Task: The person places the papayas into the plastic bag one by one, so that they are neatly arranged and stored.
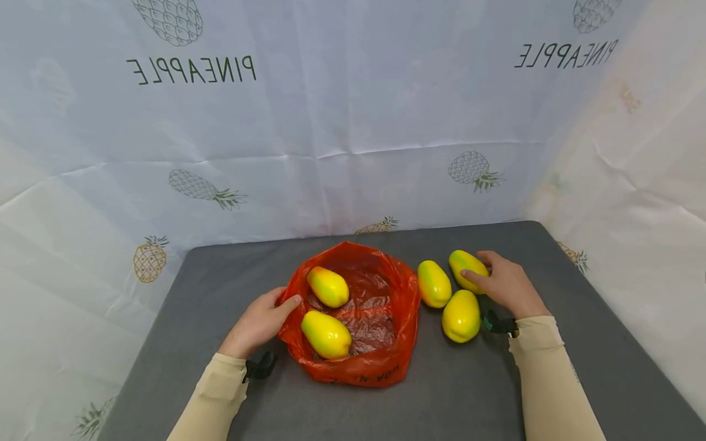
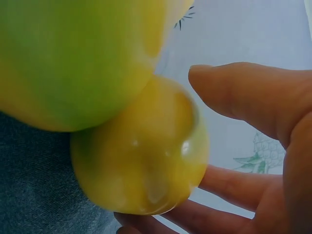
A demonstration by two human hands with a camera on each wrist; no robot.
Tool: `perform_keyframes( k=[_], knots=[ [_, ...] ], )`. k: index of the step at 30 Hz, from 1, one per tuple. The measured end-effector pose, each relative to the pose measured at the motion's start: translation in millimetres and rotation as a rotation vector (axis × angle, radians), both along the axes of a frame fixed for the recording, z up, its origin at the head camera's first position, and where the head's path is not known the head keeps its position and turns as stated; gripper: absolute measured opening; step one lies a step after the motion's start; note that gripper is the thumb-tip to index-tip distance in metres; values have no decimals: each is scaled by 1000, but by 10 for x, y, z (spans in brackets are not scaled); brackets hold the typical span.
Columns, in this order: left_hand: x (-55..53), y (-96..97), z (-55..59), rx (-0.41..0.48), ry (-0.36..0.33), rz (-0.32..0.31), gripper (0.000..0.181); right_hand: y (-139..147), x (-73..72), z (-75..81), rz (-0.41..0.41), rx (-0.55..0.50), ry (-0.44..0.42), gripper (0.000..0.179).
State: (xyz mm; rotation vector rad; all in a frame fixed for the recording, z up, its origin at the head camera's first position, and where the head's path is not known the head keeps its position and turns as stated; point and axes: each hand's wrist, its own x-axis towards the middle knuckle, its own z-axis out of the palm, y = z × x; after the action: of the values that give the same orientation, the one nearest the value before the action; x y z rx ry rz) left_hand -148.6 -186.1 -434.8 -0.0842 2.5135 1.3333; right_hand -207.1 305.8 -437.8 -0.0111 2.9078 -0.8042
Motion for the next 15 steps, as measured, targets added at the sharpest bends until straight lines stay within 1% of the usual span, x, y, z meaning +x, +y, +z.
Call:
perform_keyframes(
  k=[6,15],
  knots=[
    [-12,-8,4,-9,3,-6,53,7,6,21,4,7,-20,94],
    [-22,-2,32,-15,-1,-11,52,19,-1,24,-15,19,-45,90]
  ],
)
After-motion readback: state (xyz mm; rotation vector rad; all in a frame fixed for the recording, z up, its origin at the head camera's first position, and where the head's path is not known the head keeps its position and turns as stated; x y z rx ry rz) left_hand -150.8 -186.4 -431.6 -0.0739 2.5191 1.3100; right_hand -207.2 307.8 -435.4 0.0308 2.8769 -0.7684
